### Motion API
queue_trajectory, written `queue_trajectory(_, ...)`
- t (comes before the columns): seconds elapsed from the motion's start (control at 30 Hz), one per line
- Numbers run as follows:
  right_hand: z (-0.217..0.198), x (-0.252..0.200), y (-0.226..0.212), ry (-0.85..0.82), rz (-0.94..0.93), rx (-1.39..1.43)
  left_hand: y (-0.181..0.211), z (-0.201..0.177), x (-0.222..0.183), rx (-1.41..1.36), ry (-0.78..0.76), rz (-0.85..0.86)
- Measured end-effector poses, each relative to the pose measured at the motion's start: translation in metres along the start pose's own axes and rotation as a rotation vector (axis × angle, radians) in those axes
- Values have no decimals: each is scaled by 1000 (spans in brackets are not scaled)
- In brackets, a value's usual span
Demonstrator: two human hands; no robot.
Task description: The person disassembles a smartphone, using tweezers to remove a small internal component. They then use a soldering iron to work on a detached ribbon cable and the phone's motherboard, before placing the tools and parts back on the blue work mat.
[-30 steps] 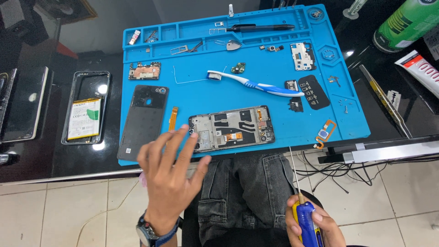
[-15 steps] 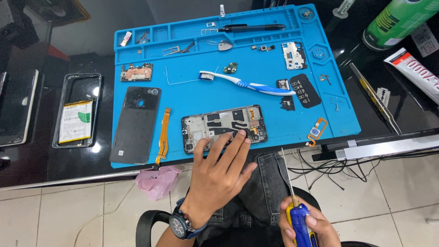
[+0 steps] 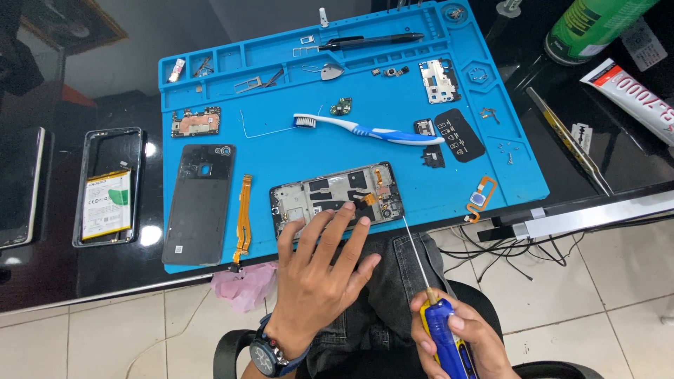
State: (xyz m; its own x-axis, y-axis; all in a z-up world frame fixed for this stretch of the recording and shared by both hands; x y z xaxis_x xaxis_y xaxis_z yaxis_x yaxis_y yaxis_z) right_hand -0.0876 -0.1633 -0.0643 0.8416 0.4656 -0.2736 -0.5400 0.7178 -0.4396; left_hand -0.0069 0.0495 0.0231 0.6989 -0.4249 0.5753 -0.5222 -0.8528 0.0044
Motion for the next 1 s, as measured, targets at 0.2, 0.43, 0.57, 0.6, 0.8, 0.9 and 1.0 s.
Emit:
queue_trajectory(0.2,-4,-4,-17,3,-77,-60,-8,5,-8,56,-9,-49)
queue_trajectory(0.43,1,-28,-93,293,-670,-1019,-14,9,-11,126,-14,-84)
queue_trajectory(0.57,12,-32,-143,567,-623,-1455,-13,15,-14,128,-36,-95)
queue_trajectory(0.6,16,-34,-154,652,-674,-1697,-12,15,-13,122,-21,-107)
queue_trajectory(0.8,16,-41,-135,469,-549,-1136,-11,15,-8,104,-8,-148)
queue_trajectory(0.9,8,-25,-74,44,-240,-510,-14,7,4,21,-66,-137)
queue_trajectory(1.0,15,-18,-14,-151,131,83,-24,-2,17,-66,-158,-105)
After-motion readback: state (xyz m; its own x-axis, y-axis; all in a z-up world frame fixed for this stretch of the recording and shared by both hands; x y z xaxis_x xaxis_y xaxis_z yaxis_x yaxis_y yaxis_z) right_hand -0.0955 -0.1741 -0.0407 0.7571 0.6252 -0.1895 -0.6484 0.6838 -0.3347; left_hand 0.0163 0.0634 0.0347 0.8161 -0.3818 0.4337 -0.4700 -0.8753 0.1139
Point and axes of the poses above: each hand's wrist, its own x-axis towards the middle knuckle, its own z-axis out of the palm, y = z × x, the point moved 3 cm from there along x, towards the middle knuckle, and after that the axes turned 1 degree about -z, right-handed, at the moved point
